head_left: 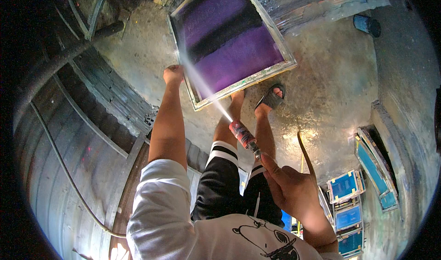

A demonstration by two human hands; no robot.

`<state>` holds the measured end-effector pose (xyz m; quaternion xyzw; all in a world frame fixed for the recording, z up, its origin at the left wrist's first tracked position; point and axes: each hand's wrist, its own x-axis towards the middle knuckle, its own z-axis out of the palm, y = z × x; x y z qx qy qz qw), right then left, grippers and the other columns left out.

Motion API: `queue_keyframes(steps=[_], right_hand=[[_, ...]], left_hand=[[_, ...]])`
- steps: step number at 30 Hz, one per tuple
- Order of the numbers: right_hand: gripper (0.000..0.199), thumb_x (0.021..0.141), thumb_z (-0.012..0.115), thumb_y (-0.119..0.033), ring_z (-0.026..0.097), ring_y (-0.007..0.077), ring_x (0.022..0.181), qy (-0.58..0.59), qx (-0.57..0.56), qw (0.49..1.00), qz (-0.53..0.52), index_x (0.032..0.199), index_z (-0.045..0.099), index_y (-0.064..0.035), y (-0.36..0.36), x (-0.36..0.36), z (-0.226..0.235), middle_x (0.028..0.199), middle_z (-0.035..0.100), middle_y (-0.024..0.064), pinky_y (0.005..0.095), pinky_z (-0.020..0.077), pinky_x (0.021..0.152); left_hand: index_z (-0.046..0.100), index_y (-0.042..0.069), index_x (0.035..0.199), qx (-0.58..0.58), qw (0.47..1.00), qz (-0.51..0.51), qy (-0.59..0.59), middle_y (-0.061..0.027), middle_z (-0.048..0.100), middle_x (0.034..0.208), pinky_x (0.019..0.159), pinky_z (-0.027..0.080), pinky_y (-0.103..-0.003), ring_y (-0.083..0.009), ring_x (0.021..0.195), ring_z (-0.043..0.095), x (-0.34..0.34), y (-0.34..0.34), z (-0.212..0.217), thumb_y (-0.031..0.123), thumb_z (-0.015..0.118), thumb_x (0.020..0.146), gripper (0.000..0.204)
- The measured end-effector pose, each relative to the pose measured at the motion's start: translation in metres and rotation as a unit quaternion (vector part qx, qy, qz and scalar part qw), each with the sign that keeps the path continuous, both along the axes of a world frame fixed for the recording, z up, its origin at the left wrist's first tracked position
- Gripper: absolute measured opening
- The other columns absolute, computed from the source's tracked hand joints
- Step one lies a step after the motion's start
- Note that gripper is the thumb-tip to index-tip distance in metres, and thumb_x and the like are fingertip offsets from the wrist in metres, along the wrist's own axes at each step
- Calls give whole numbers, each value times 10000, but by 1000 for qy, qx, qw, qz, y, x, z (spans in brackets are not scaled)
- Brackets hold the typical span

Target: The person uses a high-pressure water hose to clean a purple screen frame. They hold the frame with one hand and spray the mesh surface with the other, rinsing off accumulated dirt and debris. The person rotates the frame to clean different sections thoroughly.

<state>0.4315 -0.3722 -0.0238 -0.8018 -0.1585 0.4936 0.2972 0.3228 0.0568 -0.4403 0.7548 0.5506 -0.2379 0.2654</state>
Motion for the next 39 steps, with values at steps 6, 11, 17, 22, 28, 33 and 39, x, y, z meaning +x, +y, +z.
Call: queue_keyframes(steps=[6, 11, 17, 22, 28, 33, 39], right_hand=[[519, 912, 681, -107, 568, 262, 462, 10, -11, 1000, -8, 1418, 569, -143, -1, -1, -4, 598, 562, 101, 406, 468, 503], [526, 918, 677, -113, 574, 267, 481, 8, 2, 1000, -9, 1429, 556, -140, -4, -4, -7, 600, 565, 99, 406, 461, 499], [519, 923, 670, -112, 584, 281, 508, 20, -2, 1000, -9, 1428, 553, -138, -8, -3, -7, 603, 569, 105, 411, 471, 519], [524, 930, 657, -108, 585, 289, 511, 19, 12, 1000, -10, 1439, 537, -139, -7, 0, -8, 602, 567, 111, 425, 477, 531], [478, 969, 607, -249, 678, 377, 598, 42, -5, 999, 33, 1434, 505, -210, 5, 6, -23, 891, 682, 217, 481, 545, 490], [431, 980, 576, -268, 694, 404, 650, -33, 0, 999, 7, 1402, 520, -201, 22, 10, -45, 1327, 495, 336, 469, 570, 509], [402, 988, 544, -270, 701, 400, 680, -76, 25, 996, 26, 1373, 551, -156, 47, 39, -90, 877, 684, 258, 486, 573, 556]], left_hand=[[779, 61, 932, 45, 996, 39, 63, -114, 750, 816, 785, 579, -366, -254, 753, 740, 7, 3, -15, 327, 747, 823, 289], [762, 75, 980, 25, 986, 139, -86, -134, 758, 905, 814, 565, -400, -272, 864, 745, -23, 11, -26, 280, 654, 910, 243], [742, 91, 1050, 99, 990, -39, -88, -185, 741, 952, 865, 543, -436, -352, 953, 719, -7, -25, 4, 290, 558, 968, 284], [745, 77, 1054, 102, 990, -94, -14, -210, 733, 985, 890, 527, -459, -390, 991, 701, -1, -8, 6, 419, 510, 987, 420], [739, 28, 1075, 70, 997, -34, 0, -231, 727, 1003, 908, 510, -493, -398, 1001, 697, -41, -4, -14, 577, 513, 959, 604], [697, 51, 1165, 149, 988, -6, 41, -279, 667, 1146, 989, 460, -487, -433, 1134, 613, -36, -56, 6, 631, 533, 933, 646], [622, -17, 1105, 180, 981, -30, -68, -292, 674, 1031, 890, 497, -513, -458, 991, 652, -51, -98, 37, 639, 567, 922, 684]])
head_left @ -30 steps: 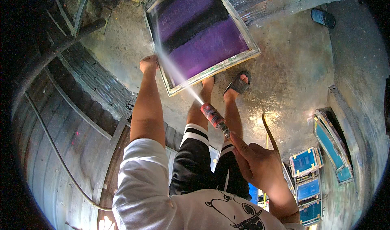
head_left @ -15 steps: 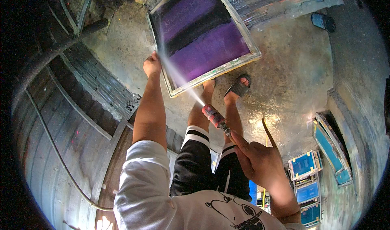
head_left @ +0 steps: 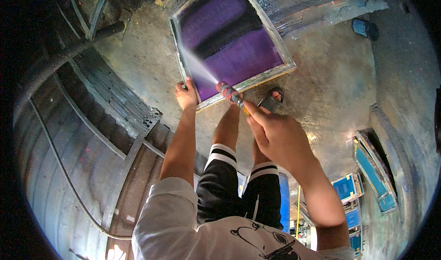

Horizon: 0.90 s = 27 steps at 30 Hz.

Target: The person uses a high-pressure water hose to clean a purple screen frame. They hold the frame with one hand and spray the mesh surface with the other, rinsing off accumulated dirt and debris. The person rotates the frame to clean different sections thoroughly.

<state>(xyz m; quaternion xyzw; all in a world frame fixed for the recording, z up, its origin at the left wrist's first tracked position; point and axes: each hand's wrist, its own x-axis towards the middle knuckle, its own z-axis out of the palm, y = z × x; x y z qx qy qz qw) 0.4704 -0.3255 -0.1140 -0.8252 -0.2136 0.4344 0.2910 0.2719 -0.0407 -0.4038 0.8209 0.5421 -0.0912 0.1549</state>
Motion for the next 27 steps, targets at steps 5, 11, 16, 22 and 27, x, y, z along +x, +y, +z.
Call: queue_keyframes(steps=[5, 11, 16, 22, 27], right_hand=[[362, 990, 519, -248, 684, 439, 758, 13, 36, 999, -33, 1300, 593, -76, 19, 22, -32, 806, 687, 246, 550, 550, 709], [341, 989, 519, -257, 675, 463, 776, -20, 68, 994, -79, 1261, 616, -75, 27, 30, -37, 824, 683, 264, 569, 541, 718], [341, 990, 524, -268, 676, 463, 765, -37, 75, 991, -103, 1269, 622, -99, 27, 25, -41, 833, 686, 261, 562, 545, 708], [372, 998, 516, -293, 679, 449, 715, -9, 31, 998, -59, 1317, 598, -119, 25, 15, -31, 814, 690, 242, 567, 546, 667], [421, 1000, 522, -292, 684, 396, 645, -52, 40, 997, -31, 1390, 536, -133, 17, -4, 6, 702, 669, 200, 522, 550, 600]], left_hand=[[589, -24, 1061, -34, 999, 26, 12, -302, 674, 1020, 893, 497, -502, -467, 1002, 650, 3, -1, 6, 607, 609, 909, 650], [570, -40, 1086, -69, 994, 68, 48, -321, 670, 1030, 913, 491, -502, -478, 1012, 651, 8, 0, 10, 642, 637, 867, 719], [567, -61, 1142, -88, 989, 87, 76, -320, 673, 1081, 948, 485, -492, -467, 1056, 653, 7, 1, 11, 699, 631, 838, 820], [647, -79, 1180, -202, 964, 128, 114, -272, 688, 1146, 972, 482, -436, -394, 1066, 666, -1, 10, 24, 710, 681, 805, 874], [683, -48, 1081, -330, 923, 197, -21, -142, 717, 967, 799, 521, -361, -227, 853, 670, 1, 22, 52, 480, 740, 886, 565]])
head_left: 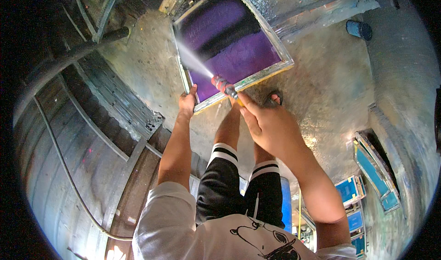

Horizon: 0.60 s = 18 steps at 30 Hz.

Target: The person uses a high-pressure water hose to clean a purple screen frame. They hold the frame with one hand and spray the mesh surface with the other, rinsing off accumulated dirt and debris. The person rotates the frame to clean different sections thoroughly.

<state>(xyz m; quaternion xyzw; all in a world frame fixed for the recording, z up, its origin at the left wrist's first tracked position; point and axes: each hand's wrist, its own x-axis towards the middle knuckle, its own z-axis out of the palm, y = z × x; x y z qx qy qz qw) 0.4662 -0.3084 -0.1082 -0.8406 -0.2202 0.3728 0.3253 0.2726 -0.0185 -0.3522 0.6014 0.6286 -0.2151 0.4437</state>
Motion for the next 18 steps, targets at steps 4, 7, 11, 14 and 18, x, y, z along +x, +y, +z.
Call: queue_keyframes(steps=[4, 7, 11, 14, 18], right_hand=[[438, 996, 536, -301, 681, 368, 609, -7, -4, 1000, 13, 1400, 524, -134, -18, -18, 34, 665, 661, 178, 490, 546, 563], [443, 997, 534, -295, 681, 374, 611, -8, 0, 1000, 9, 1409, 514, -135, -21, -27, 67, 668, 662, 177, 499, 549, 562], [462, 1003, 522, -281, 681, 402, 637, -13, -7, 1000, 7, 1442, 483, -144, -25, -33, 118, 682, 662, 191, 524, 556, 582], [462, 1002, 524, -270, 671, 437, 657, 3, -19, 1000, -9, 1447, 485, -149, -31, -29, 163, 697, 662, 213, 546, 552, 596], [420, 994, 546, -264, 659, 464, 680, 7, -73, 996, -55, 1399, 553, -153, -56, -37, 196, 720, 658, 244, 550, 535, 604]], left_hand=[[669, -28, 987, -66, 992, 74, -81, -51, 655, 820, 653, 488, -335, -157, 685, 586, 28, -22, 44, 372, 758, 898, 420], [657, -11, 923, -79, 987, 97, -101, -42, 622, 748, 567, 455, -343, -155, 616, 551, 25, -20, 71, 295, 757, 887, 324], [646, -1, 834, -38, 988, 112, -103, -53, 614, 682, 535, 432, -340, -161, 571, 543, 21, -28, 119, 210, 726, 872, 229], [653, -9, 798, -10, 989, 109, -98, -63, 622, 665, 540, 438, -348, -167, 562, 550, 9, -40, 157, 205, 721, 863, 233], [661, -3, 728, 28, 989, 129, -71, -78, 636, 648, 544, 452, -356, -174, 560, 570, 0, -62, 198, 192, 726, 834, 231]])
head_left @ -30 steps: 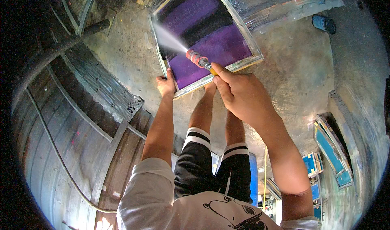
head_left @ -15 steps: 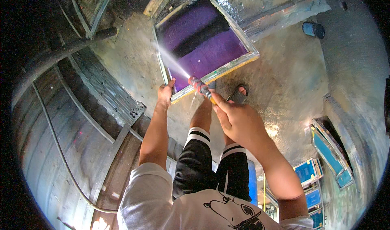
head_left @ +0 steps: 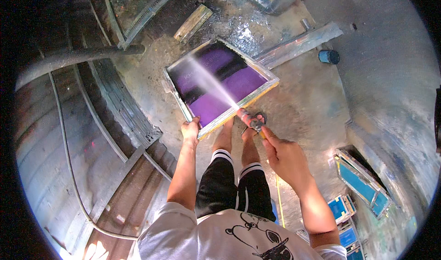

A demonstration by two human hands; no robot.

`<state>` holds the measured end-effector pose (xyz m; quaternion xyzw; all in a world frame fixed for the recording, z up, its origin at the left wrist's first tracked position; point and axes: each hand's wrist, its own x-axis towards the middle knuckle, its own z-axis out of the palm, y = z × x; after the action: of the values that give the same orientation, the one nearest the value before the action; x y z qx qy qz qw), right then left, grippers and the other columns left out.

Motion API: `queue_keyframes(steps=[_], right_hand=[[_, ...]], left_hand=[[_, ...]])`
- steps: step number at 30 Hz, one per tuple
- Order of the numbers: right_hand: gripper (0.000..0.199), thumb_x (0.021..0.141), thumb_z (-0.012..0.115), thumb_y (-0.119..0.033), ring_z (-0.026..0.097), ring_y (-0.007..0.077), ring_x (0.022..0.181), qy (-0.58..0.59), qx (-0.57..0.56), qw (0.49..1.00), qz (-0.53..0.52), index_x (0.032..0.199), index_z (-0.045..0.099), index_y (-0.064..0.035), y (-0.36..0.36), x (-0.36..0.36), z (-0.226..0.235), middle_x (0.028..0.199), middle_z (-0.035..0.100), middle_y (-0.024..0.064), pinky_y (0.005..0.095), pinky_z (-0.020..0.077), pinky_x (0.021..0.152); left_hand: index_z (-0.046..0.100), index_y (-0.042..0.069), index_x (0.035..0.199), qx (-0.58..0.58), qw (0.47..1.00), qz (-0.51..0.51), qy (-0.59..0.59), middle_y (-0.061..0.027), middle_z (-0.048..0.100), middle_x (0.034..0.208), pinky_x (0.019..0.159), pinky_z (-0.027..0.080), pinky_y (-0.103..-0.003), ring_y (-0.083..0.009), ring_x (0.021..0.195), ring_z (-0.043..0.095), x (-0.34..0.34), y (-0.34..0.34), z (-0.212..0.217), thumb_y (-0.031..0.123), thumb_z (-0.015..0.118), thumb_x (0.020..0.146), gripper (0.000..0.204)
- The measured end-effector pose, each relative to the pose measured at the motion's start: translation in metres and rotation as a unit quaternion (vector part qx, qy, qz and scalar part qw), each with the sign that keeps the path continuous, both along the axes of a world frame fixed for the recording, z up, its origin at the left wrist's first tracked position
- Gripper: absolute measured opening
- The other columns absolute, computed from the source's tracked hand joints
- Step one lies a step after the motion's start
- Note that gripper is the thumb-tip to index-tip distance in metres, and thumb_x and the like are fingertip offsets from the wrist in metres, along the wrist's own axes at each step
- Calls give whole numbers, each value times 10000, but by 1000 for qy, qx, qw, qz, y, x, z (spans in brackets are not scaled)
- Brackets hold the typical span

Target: The person uses a high-pressure water hose to clean a purple screen frame. They hold the frame with one hand and spray the mesh surface with the other, rinsing off accumulated dirt and debris. The person rotates the frame to clean different sections thoroughly.

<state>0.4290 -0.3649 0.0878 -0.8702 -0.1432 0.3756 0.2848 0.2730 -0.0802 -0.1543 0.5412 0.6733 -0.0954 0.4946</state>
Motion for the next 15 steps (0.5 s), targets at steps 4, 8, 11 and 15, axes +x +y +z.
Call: queue_keyframes(steps=[4, 8, 11, 15], right_hand=[[369, 980, 576, -238, 662, 451, 688, -17, -27, 998, -50, 1333, 626, -143, -16, -13, 17, 729, 642, 264, 527, 522, 607], [350, 979, 590, -219, 659, 442, 680, -38, -46, 994, -86, 1311, 646, -128, -30, -29, 12, 730, 631, 262, 507, 520, 602], [351, 984, 594, -228, 658, 437, 674, -52, -51, 989, -126, 1318, 643, -131, -41, -36, 2, 731, 628, 259, 502, 518, 601], [360, 995, 588, -254, 663, 431, 673, -48, -73, 985, -148, 1335, 633, -147, -42, -37, 2, 729, 630, 259, 508, 514, 602]], left_hand=[[658, -13, 695, 25, 998, 52, -8, -84, 631, 623, 512, 441, -368, -180, 528, 571, -2, -14, 14, 137, 720, 813, 201], [654, -36, 794, 31, 996, 79, -39, -78, 635, 695, 530, 441, -373, -187, 575, 576, -20, -18, -3, 129, 728, 802, 181], [657, -34, 772, 39, 996, 74, -19, -78, 643, 698, 536, 443, -377, -187, 575, 574, -14, -28, 1, 142, 729, 808, 194], [666, -44, 770, 79, 996, 34, -23, -104, 657, 685, 546, 465, -382, -197, 577, 599, -8, -30, 2, 157, 728, 807, 213]])
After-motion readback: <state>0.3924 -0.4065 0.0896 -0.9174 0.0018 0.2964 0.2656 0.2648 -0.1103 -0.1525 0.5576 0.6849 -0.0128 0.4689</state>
